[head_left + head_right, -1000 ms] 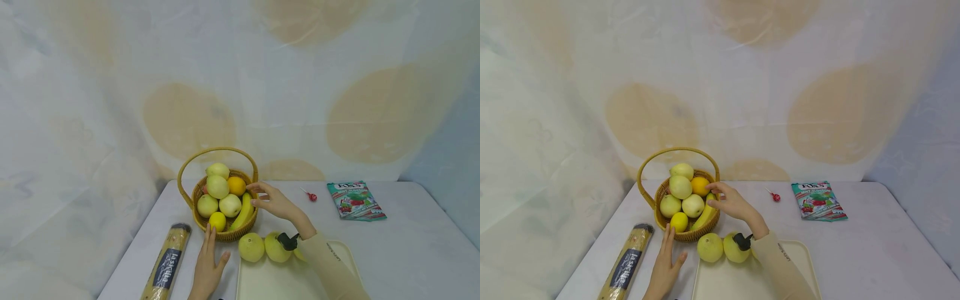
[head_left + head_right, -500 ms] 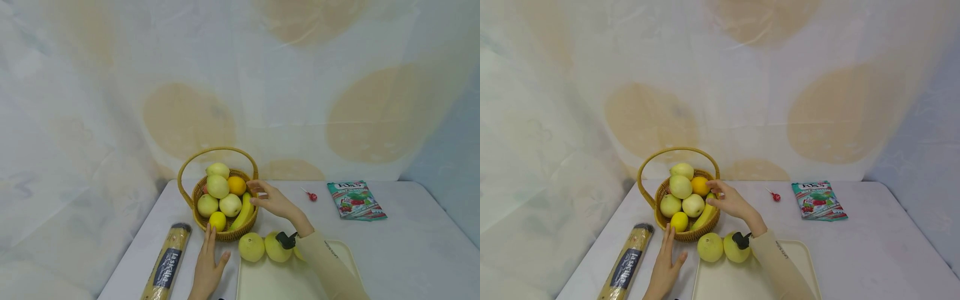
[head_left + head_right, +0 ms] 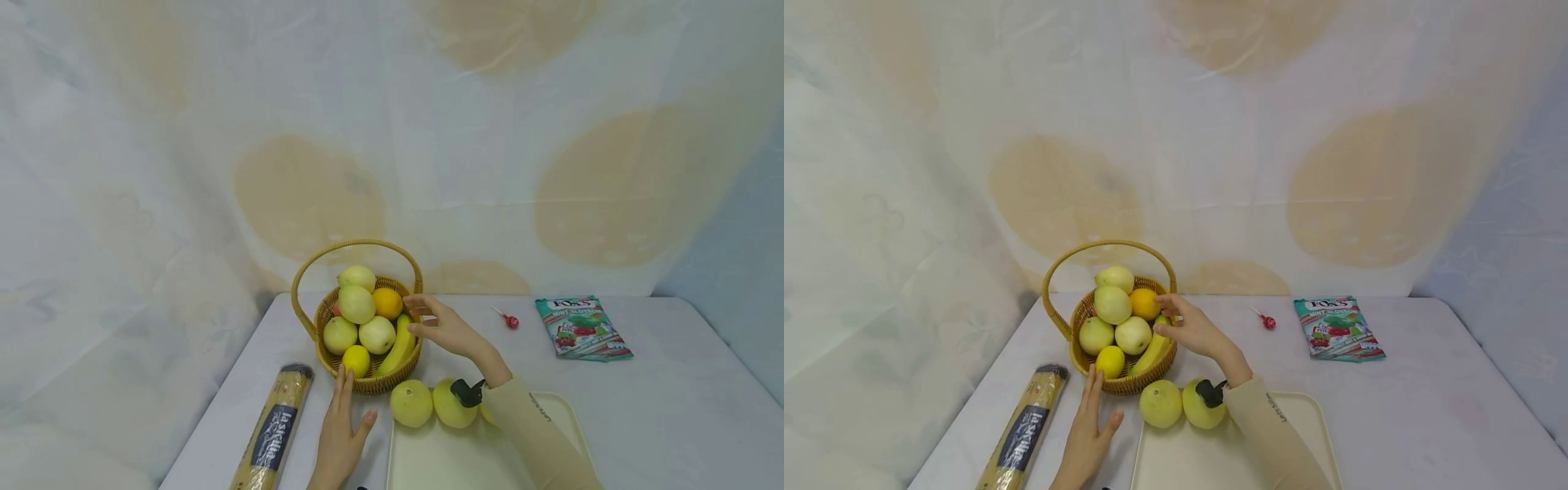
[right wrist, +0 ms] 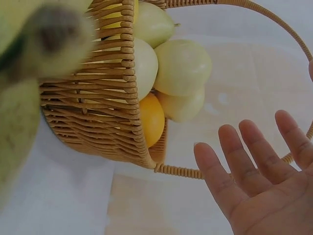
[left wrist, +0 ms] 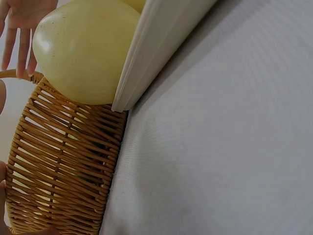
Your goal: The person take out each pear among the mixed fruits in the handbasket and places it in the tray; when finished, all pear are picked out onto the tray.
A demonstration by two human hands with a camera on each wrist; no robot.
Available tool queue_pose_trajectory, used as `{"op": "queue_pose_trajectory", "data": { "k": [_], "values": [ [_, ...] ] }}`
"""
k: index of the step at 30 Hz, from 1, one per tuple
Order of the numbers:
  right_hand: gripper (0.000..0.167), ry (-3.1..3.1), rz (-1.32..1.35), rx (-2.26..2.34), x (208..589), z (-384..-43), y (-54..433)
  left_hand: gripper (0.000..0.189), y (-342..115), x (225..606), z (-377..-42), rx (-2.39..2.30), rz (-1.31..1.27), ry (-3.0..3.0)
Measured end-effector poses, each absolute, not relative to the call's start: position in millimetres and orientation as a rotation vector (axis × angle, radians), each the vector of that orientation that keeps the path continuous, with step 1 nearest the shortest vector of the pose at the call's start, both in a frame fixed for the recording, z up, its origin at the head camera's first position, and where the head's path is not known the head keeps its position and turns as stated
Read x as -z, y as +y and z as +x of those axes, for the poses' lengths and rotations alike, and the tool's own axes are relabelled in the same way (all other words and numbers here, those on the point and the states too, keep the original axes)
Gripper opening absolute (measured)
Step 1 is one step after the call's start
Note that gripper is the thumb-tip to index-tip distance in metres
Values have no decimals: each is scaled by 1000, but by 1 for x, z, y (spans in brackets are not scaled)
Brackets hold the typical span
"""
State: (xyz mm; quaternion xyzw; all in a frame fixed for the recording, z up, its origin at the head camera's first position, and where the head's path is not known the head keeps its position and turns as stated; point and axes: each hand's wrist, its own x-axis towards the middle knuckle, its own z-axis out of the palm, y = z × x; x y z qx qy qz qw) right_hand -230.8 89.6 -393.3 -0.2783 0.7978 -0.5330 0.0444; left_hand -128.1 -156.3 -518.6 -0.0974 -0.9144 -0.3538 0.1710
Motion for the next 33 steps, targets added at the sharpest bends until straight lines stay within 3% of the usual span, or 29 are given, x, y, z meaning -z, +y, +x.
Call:
{"op": "queue_pose_trajectory", "data": {
  "k": [33],
  "values": [
    [49,2438,-826,1660,390,-236,86,79,-156,516,-127,1010,-289,-2596]
  ]
}}
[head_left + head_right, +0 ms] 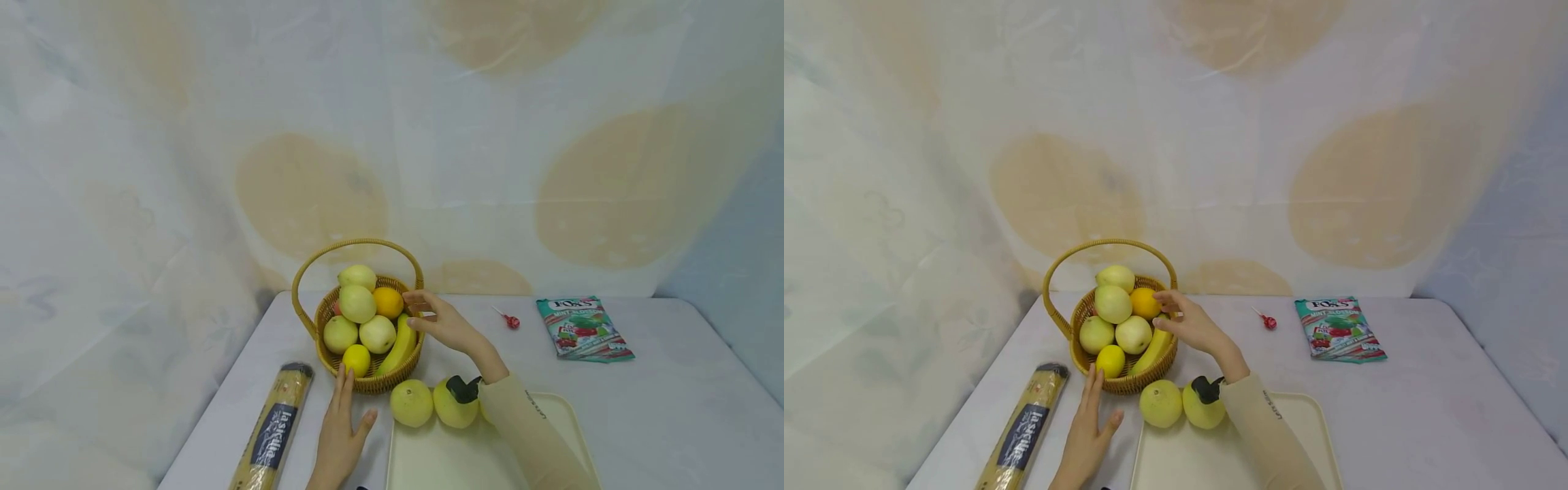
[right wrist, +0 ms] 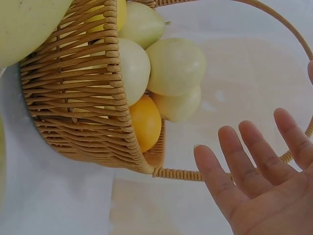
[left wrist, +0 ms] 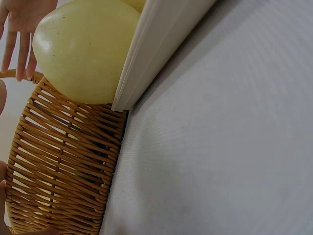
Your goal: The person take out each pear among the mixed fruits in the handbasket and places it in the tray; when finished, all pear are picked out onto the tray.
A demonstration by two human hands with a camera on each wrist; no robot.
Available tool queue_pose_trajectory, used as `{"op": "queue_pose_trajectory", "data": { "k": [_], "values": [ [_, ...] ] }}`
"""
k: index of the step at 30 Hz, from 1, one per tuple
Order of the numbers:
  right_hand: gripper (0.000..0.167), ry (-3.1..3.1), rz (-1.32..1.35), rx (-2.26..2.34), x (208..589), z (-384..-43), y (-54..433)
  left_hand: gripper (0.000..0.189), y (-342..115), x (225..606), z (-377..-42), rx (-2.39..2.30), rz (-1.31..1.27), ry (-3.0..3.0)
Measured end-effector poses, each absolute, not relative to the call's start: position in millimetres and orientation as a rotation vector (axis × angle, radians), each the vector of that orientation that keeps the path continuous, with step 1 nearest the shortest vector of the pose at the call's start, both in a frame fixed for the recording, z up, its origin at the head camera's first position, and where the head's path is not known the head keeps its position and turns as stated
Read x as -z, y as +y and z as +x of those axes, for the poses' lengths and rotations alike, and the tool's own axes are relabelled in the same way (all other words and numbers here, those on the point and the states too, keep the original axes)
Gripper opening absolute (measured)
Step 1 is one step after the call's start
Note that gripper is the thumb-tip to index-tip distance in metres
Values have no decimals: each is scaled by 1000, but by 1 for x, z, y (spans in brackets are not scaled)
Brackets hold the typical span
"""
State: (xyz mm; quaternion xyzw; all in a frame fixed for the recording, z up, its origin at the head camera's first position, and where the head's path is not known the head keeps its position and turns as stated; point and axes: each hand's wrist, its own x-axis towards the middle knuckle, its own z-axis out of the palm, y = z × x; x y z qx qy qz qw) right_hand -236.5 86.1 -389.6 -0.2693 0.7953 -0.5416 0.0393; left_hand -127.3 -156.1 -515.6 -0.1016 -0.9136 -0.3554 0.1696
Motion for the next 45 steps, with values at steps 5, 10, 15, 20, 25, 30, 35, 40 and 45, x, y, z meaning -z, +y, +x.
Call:
{"op": "queue_pose_trajectory", "data": {
  "k": [5,10,15,20,25,30,35,40,45],
  "values": [
    [49,2442,-830,1655,389,-236,86,79,-156,516,-127,1010,-285,-2599],
    [49,2444,-827,1649,388,-235,85,79,-156,516,-127,1008,-288,-2593],
    [48,2445,-823,1638,389,-235,84,79,-156,516,-128,1013,-293,-2591],
    [47,2460,-831,1636,390,-235,83,79,-157,516,-129,1012,-296,-2591],
    [46,2465,-830,1646,391,-236,81,79,-157,516,-129,1014,-293,-2595],
    [46,2472,-827,1640,388,-238,80,78,-157,516,-129,1015,-295,-2594],
    [44,2489,-831,1628,385,-238,79,78,-157,517,-129,1014,-293,-2598],
    [45,2492,-825,1621,383,-238,78,79,-157,517,-128,1014,-290,-2597],
    [46,2484,-822,1610,382,-238,77,81,-156,516,-127,1024,-283,-2591]
  ]
}}
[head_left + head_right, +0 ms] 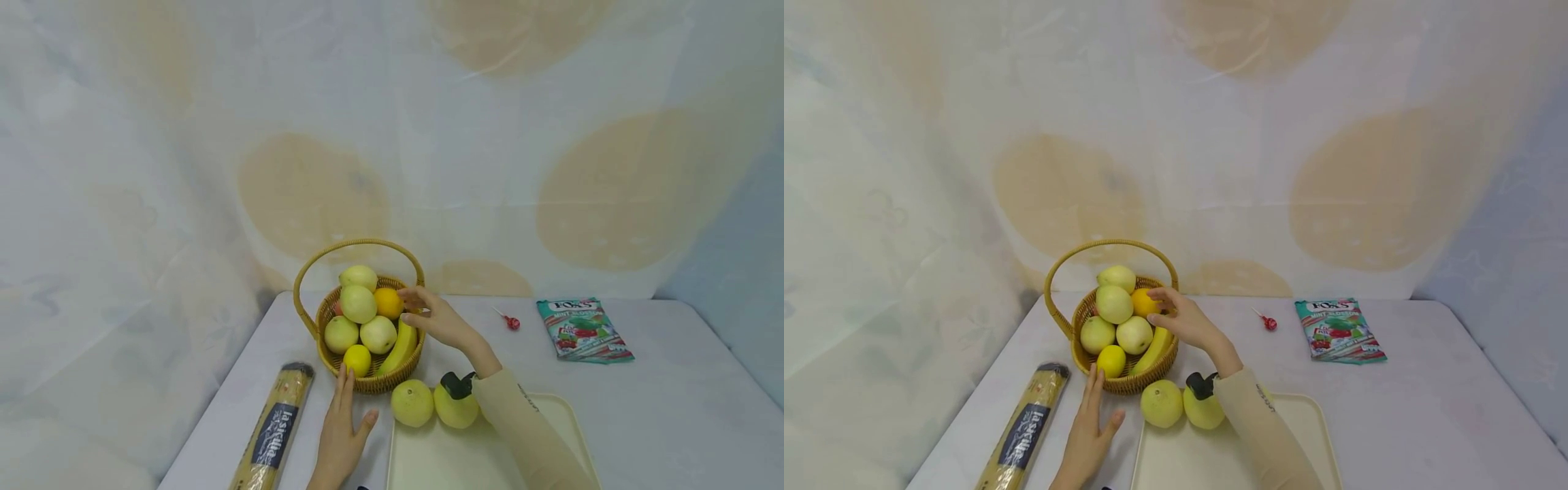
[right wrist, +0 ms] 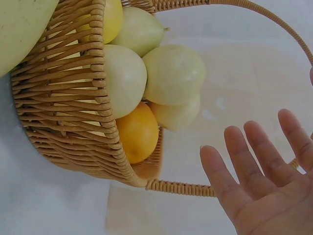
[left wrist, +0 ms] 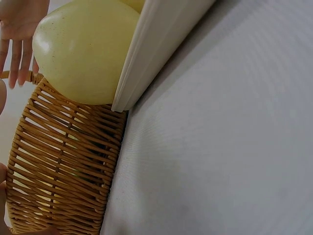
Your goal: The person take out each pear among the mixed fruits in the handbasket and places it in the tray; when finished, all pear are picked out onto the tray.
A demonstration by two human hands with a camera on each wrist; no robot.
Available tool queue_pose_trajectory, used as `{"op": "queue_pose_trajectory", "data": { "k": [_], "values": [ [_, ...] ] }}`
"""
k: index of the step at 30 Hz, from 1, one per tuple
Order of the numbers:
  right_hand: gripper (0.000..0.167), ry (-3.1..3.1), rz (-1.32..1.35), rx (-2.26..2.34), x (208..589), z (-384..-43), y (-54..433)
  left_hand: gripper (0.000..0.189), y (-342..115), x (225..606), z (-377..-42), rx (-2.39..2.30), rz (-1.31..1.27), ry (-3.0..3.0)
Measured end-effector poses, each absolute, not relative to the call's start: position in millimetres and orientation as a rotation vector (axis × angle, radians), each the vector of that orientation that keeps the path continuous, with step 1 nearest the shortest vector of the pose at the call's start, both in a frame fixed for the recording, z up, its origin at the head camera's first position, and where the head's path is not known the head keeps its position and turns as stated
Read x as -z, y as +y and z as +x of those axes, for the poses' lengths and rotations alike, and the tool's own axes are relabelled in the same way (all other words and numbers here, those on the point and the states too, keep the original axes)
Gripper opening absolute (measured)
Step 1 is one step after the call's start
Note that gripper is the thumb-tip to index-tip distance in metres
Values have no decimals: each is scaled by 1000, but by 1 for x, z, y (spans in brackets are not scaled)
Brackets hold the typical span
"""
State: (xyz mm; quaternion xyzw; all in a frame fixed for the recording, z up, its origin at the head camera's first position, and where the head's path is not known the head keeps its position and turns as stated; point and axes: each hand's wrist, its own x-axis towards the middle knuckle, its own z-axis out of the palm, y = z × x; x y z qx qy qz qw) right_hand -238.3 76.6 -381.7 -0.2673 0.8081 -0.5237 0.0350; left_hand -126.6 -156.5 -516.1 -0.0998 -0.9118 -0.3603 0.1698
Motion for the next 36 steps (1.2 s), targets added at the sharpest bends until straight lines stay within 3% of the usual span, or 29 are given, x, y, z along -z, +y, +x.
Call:
{"op": "queue_pose_trajectory", "data": {
  "k": [36],
  "values": [
    [46,2476,-884,1598,371,-244,69,82,-156,514,-126,1020,-274,-2595]
  ]
}}
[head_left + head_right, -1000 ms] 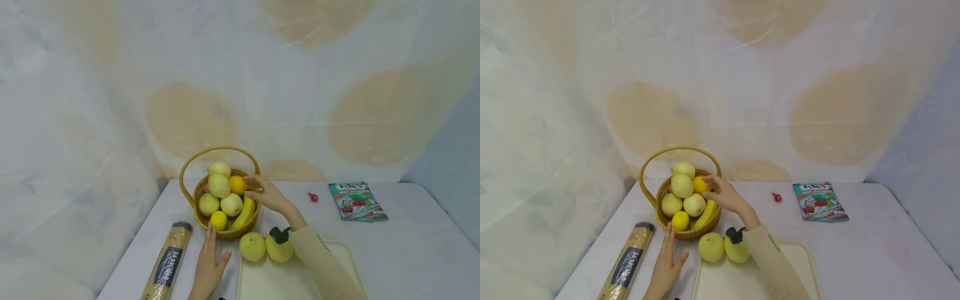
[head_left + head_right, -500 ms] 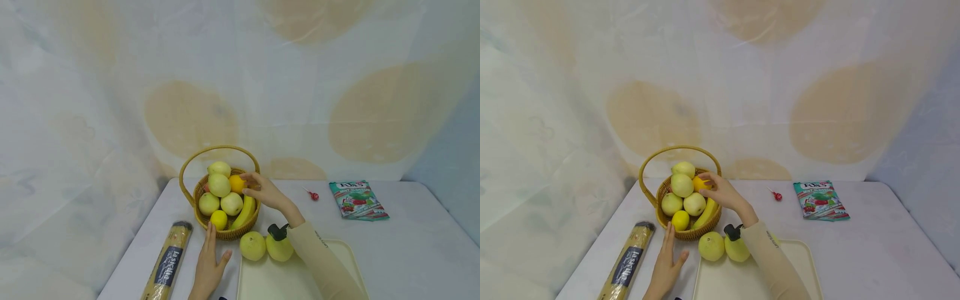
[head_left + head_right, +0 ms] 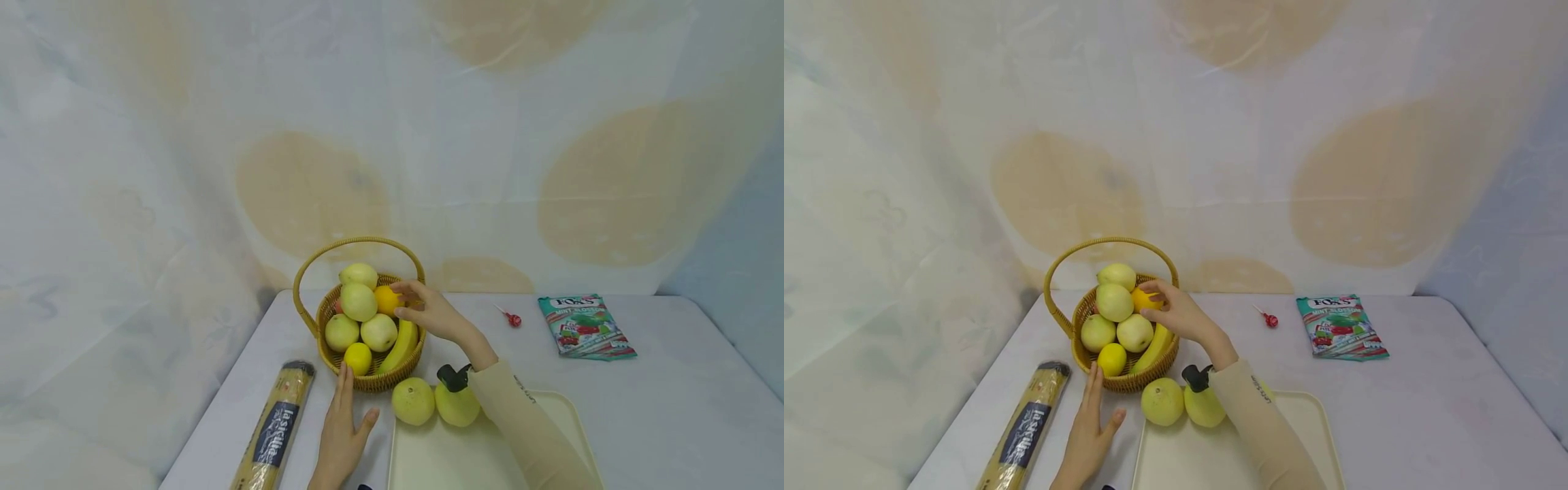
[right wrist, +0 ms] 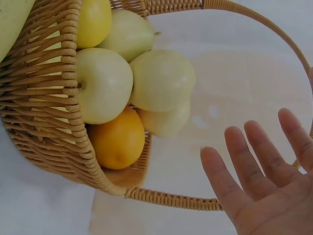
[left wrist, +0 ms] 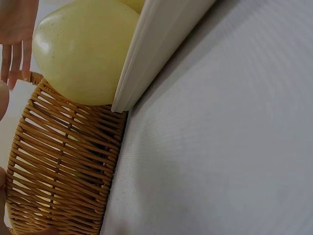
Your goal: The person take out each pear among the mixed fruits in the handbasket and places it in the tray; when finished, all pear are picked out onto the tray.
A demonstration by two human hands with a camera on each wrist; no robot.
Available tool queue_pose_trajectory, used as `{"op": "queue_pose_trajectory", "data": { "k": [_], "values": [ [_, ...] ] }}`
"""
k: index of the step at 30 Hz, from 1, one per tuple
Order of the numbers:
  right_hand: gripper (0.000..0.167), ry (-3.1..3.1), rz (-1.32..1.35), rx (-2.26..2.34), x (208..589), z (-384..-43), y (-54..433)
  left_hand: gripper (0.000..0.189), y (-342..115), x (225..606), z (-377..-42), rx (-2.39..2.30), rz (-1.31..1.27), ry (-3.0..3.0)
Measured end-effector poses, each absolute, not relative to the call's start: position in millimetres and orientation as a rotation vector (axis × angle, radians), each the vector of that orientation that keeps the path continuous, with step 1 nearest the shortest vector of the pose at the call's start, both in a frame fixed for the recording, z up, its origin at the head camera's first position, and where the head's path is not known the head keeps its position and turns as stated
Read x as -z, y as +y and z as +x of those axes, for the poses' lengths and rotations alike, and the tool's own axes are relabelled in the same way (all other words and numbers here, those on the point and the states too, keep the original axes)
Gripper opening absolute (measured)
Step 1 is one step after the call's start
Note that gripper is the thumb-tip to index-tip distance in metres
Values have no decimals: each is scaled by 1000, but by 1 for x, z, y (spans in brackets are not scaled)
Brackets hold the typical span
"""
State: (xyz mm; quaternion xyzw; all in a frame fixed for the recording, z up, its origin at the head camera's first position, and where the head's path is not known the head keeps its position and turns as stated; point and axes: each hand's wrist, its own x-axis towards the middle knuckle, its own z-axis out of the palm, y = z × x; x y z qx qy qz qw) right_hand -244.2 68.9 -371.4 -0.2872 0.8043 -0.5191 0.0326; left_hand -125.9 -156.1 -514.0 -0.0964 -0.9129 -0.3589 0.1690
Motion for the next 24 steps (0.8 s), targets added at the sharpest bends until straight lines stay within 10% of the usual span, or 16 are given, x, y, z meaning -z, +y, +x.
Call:
{"op": "queue_pose_trajectory", "data": {
  "k": [24],
  "values": [
    [58,2465,-906,1517,367,-250,58,82,-156,511,-125,996,-303,-2587]
  ]
}}
